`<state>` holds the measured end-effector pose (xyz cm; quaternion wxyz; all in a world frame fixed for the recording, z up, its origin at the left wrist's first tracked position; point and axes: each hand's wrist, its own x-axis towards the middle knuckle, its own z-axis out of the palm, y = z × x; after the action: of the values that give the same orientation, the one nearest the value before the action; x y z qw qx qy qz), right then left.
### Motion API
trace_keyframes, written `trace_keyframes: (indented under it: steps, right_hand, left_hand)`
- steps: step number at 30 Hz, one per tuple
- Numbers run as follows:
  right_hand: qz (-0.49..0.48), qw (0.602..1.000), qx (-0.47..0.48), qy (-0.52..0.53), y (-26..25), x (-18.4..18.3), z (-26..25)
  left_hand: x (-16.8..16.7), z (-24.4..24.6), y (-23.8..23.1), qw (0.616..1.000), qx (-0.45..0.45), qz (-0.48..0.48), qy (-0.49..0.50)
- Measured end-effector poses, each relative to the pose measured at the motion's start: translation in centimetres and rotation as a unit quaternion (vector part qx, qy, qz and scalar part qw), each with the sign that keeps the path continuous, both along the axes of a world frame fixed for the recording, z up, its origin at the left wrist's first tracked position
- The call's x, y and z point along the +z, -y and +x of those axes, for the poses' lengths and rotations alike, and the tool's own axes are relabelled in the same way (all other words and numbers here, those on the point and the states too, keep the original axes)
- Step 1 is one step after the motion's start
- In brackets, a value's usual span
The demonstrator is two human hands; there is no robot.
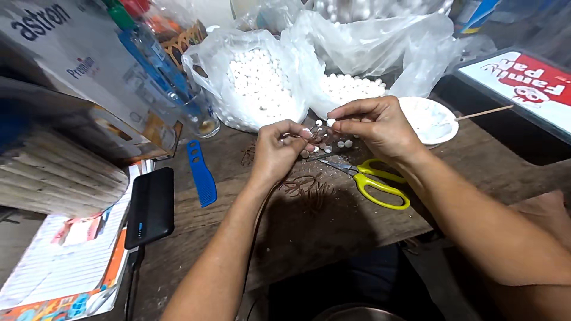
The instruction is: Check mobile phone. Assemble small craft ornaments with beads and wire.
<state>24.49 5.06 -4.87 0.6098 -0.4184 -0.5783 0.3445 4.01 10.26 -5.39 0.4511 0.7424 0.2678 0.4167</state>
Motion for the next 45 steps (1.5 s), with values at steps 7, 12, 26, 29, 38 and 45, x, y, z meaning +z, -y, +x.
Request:
trace_keyframes:
  steps: [7, 12, 26, 29, 38, 45]
  right_hand:
    - [-0.005, 1.0, -0.001, -0.006, 0.1, 0.0, 0.0]
    - [-0.015, 1.0, 0.006, -0.017, 0.0, -0.1, -0.1]
    - [-0.016, 1.0, -0.006, -0.013, -0.2, -0.4, -0.4]
    - [-0.014, 1.0, -0.003, -0.015, -0.2, -0.5, -0.4]
    - [-0.006, 1.0, 0.0, 0.009, -0.1, -0.6, -0.6]
    - [0.032, 0.997, -0.015, 0.072, -0.2, -0.7, -0.6]
  left_hand:
    - [0.1, 0.2, 0.5, 0.998, 0.047, 0.015, -0.041]
    - [-0.3, 0.2, 1.0, 0.994, 0.061, 0.088, -0.039]
    - [-0.4, 1.1, 1.3, 0.976, 0.12, 0.174, -0.049]
    - [-0.5, 1.2, 1.4, 0.973, 0.126, 0.184, -0.052]
    - [-0.6, 1.3, 1.5, 0.966, 0.139, 0.206, -0.074]
    - [-0.4, 0.9, 1.8, 0.953, 0.14, 0.24, -0.119]
